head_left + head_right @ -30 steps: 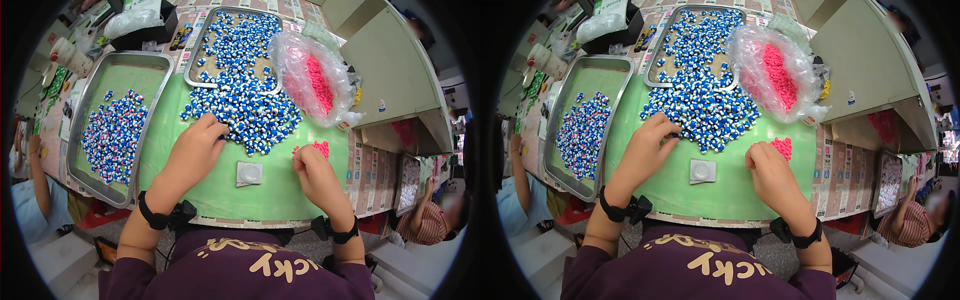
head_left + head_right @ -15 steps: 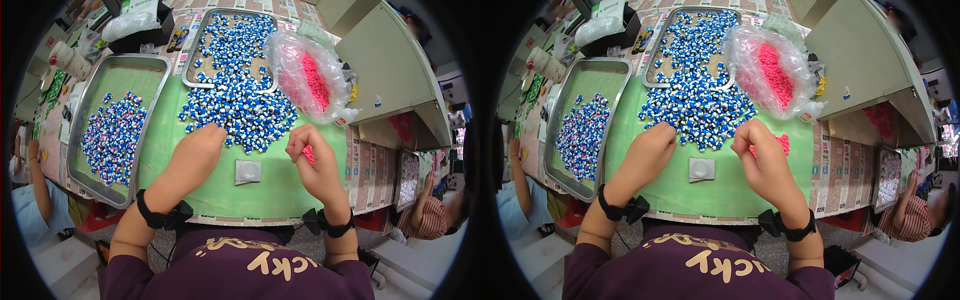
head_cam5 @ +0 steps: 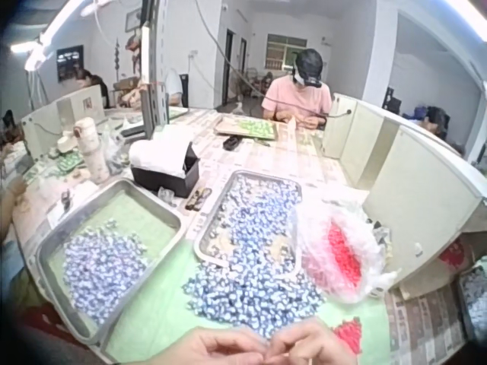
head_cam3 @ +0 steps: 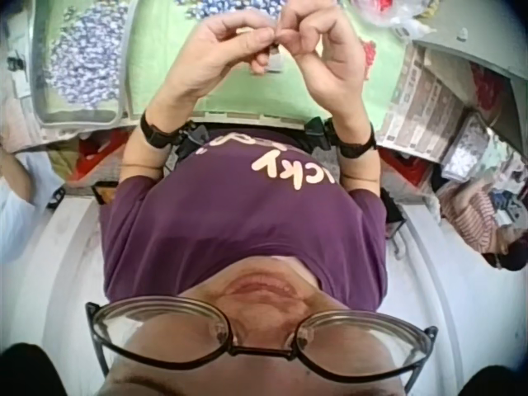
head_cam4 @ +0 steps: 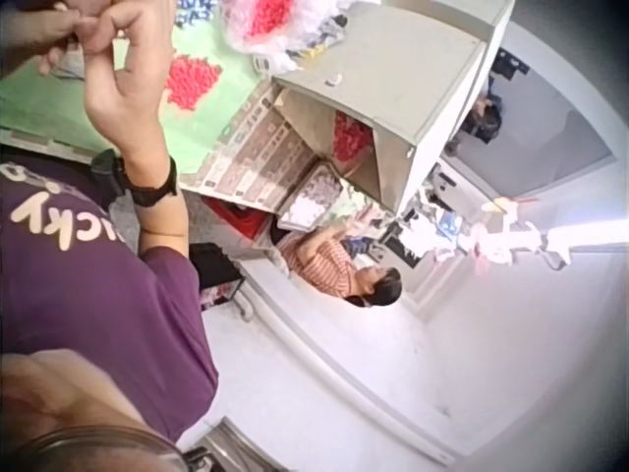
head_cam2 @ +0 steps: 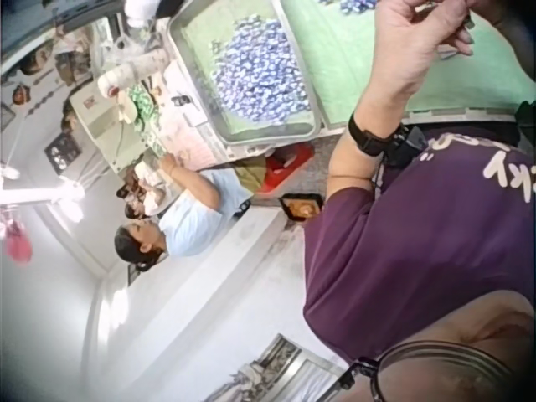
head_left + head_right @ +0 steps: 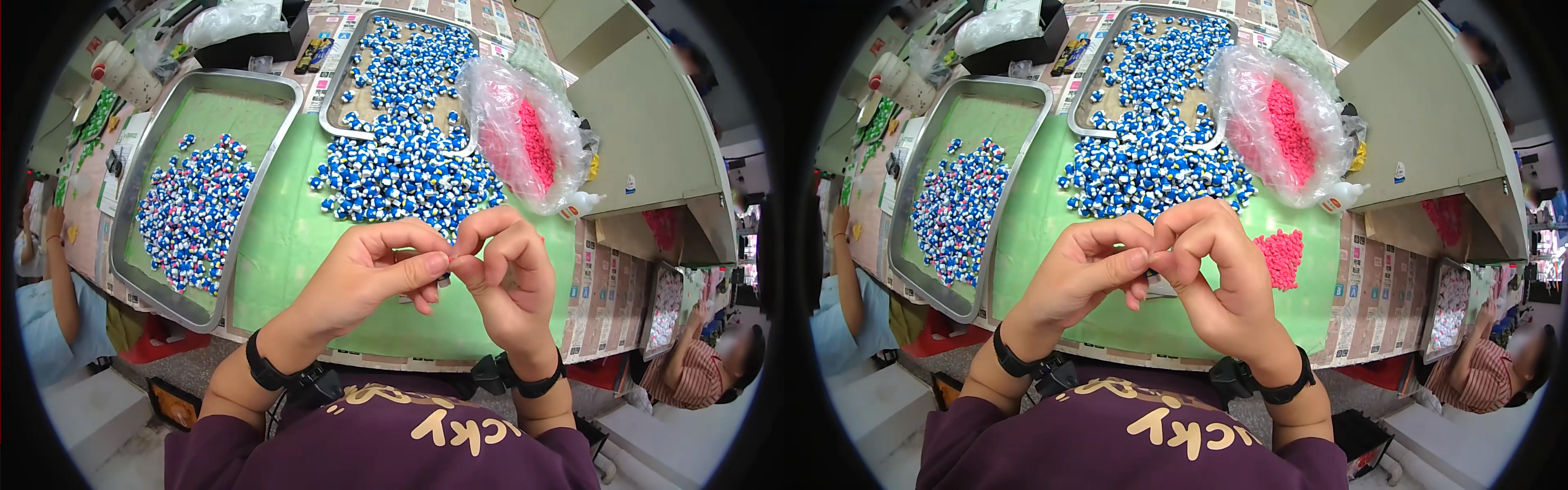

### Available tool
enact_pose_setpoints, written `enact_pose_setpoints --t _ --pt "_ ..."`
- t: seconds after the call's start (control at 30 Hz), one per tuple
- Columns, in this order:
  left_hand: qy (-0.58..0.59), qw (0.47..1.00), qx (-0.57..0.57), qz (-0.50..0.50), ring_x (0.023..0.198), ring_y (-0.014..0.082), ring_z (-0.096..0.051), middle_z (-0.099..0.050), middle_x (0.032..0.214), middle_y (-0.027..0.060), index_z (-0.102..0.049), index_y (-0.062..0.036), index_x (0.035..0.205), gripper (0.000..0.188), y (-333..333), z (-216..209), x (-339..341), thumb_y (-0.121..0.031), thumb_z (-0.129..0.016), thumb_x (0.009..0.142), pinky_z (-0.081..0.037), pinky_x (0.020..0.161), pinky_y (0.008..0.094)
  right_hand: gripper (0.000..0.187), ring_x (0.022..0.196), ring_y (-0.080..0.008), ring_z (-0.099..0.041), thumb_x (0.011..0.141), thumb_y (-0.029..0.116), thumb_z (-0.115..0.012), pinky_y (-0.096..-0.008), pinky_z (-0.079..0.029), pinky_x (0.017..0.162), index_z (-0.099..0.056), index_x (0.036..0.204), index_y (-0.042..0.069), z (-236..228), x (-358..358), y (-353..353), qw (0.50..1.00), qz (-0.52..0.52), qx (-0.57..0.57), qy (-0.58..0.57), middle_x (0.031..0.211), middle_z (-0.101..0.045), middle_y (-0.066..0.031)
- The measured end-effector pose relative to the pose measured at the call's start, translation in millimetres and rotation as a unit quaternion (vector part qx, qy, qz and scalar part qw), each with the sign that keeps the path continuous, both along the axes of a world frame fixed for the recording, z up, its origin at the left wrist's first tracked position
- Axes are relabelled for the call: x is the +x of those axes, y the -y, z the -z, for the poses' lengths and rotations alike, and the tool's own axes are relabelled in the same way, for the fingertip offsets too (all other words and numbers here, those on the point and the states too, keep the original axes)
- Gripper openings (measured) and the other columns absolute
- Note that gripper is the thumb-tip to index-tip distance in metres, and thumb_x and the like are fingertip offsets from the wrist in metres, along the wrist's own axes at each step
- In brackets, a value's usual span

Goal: The person assembles small blue and white plastic components by inserting pink pieces into them. They pick up the blue parts from a tray, insert the pink pieces, and place the assembled units back onto the tray. The process is repetitive and involves handling small objects with precision.

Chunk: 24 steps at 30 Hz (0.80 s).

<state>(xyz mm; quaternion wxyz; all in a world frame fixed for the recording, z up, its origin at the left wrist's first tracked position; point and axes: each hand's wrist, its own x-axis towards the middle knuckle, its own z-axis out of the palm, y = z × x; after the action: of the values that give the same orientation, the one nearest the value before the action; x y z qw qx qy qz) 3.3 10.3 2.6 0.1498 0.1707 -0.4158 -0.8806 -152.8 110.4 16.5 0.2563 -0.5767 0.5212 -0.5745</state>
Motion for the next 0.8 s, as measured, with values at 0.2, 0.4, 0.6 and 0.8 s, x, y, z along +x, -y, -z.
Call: enact_pose_setpoints --t 0.2,0.4,0.6,0.8 --pt "0.006 0.981 -0.157 -0.118 0.071 0.0089 -0.061 -0.057 0.095 0.0041 -0.066 0.0008 0.093 0.007 -7 -3 -1 -0.004 -0.067 0.088 -0.053 0.058 0.0209 0.026 0.084 -0.0137 -0.055 0.084 -0.010 -0.063 -0.0267 -0.044 0.077 -0.045 0.080 0.008 0 6 0 0.994 0.005 0.009 0.104 0.092 -0.059 -0.0079" --pt "0.013 0.810 -0.559 -0.176 0.074 0.0133 -0.059 -0.057 0.094 0.0088 -0.067 0.0007 0.091 0.018 -9 0 0 0.007 -0.072 0.076 -0.049 0.057 0.0235 0.025 0.086 -0.0130 -0.055 0.086 -0.007 -0.064 -0.0269 -0.045 0.079 -0.044 0.078 0.007 -1 4 -14 0.981 0.018 0.102 0.164 0.093 -0.059 -0.0080" --pt "0.010 0.779 -0.612 -0.140 0.076 0.0183 -0.060 -0.058 0.095 0.0092 -0.066 -0.0011 0.092 0.021 -6 4 1 0.008 -0.072 0.074 -0.049 0.060 0.0258 0.030 0.086 -0.0101 -0.053 0.085 -0.012 -0.062 -0.0245 -0.046 0.076 -0.041 0.077 0.008 -3 -9 -17 0.977 -0.022 0.183 0.104 0.094 -0.058 -0.0081" --pt "0.052 0.875 -0.443 -0.188 0.084 0.0161 -0.064 -0.062 0.098 0.0091 -0.064 0.0014 0.101 0.020 2 15 9 0.006 -0.067 0.082 -0.054 0.070 0.0268 0.025 0.079 -0.0187 -0.056 0.075 -0.017 -0.056 -0.0285 -0.046 0.071 -0.041 0.077 0.003 -4 -15 -8 0.958 -0.039 0.216 -0.185 0.082 -0.055 -0.0089"
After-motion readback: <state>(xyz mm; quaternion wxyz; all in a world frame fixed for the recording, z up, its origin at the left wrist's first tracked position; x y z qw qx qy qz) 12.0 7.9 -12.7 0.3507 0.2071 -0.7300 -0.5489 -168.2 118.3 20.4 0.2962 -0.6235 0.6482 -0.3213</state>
